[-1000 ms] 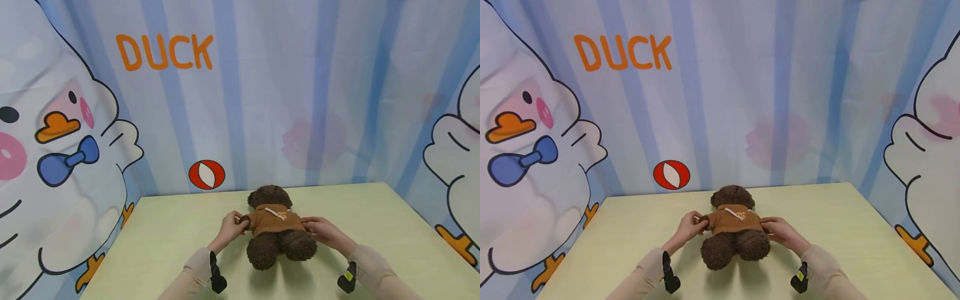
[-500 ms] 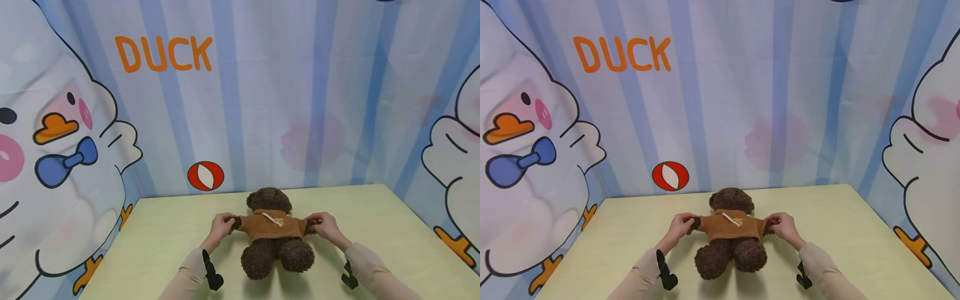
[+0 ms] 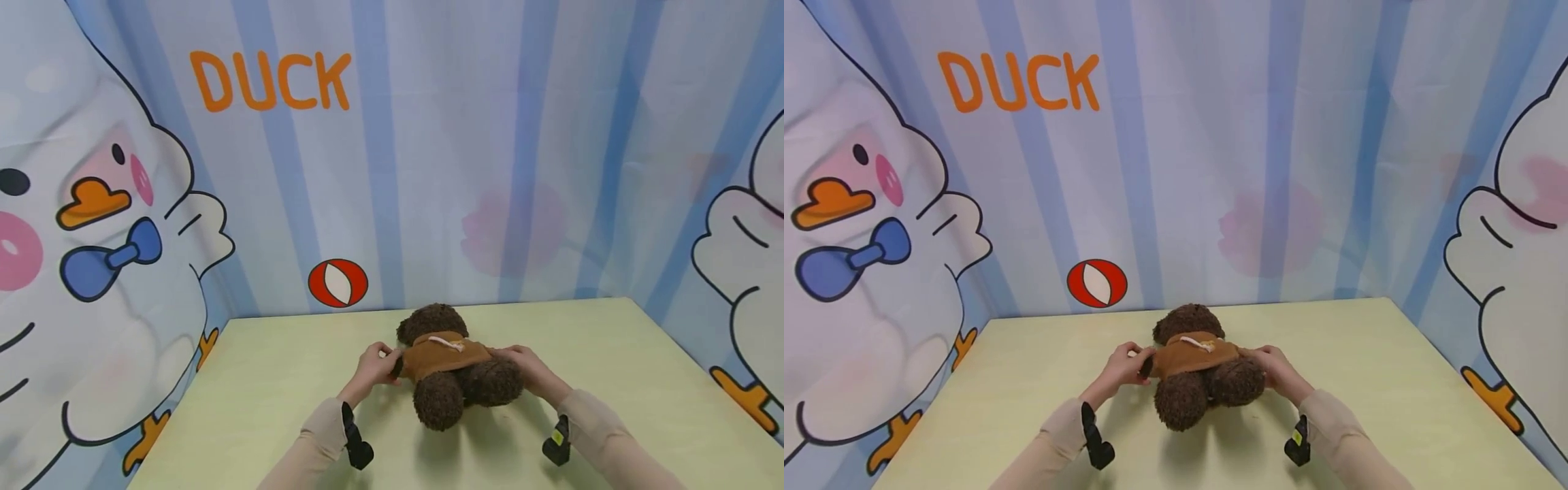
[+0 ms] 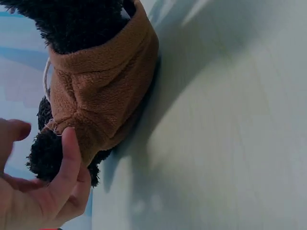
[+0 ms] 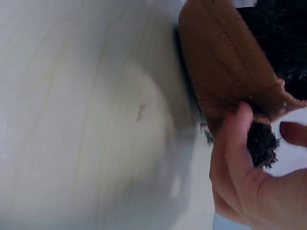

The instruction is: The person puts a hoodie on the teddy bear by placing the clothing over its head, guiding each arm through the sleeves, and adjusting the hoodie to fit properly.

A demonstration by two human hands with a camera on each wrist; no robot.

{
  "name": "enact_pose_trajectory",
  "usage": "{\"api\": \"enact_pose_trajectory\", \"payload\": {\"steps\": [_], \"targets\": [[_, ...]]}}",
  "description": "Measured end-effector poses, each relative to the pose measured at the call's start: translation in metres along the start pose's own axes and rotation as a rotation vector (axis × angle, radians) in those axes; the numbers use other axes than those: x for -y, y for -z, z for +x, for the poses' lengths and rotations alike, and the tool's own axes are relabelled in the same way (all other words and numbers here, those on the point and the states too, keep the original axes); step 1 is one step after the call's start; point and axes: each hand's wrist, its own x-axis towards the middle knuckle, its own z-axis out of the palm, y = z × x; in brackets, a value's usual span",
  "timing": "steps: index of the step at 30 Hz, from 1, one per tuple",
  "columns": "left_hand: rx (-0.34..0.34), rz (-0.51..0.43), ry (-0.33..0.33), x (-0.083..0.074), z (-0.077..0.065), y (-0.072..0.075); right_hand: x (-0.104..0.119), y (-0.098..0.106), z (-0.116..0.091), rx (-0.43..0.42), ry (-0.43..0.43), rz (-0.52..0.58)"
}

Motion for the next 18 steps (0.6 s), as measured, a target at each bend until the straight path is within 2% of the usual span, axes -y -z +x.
{"api": "enact_pose_trajectory", "payload": {"steps": [2, 4, 8, 12, 14, 16, 17, 18], "targets": [[-0.033, 0.022, -0.033, -0.001, 0.002, -0.001, -0.018, 0.007, 0.013, 0.031, 0.075, 0.054], [-0.056, 0.017, -0.057, -0.001, 0.005, 0.000, -0.022, 0.009, 0.016, -0.007, 0.089, 0.034], [-0.070, -0.032, -0.044, 0.004, 0.013, 0.008, 0.004, 0.000, -0.002, -0.078, 0.002, -0.052], [-0.077, -0.023, -0.022, 0.011, 0.022, 0.015, 0.023, 0.000, -0.014, -0.018, 0.057, -0.055], [-0.081, -0.009, -0.038, 0.013, 0.023, 0.017, 0.028, 0.001, -0.015, -0.003, 0.086, -0.065], [-0.071, 0.056, -0.106, 0.015, 0.021, 0.017, 0.030, 0.002, -0.016, 0.008, 0.125, -0.097], [-0.055, 0.121, -0.160, 0.015, 0.019, 0.016, 0.031, 0.001, -0.017, -0.003, 0.150, -0.133], [-0.042, 0.228, -0.223, 0.013, 0.015, 0.013, 0.031, 0.000, -0.018, -0.021, 0.183, -0.202]]}}
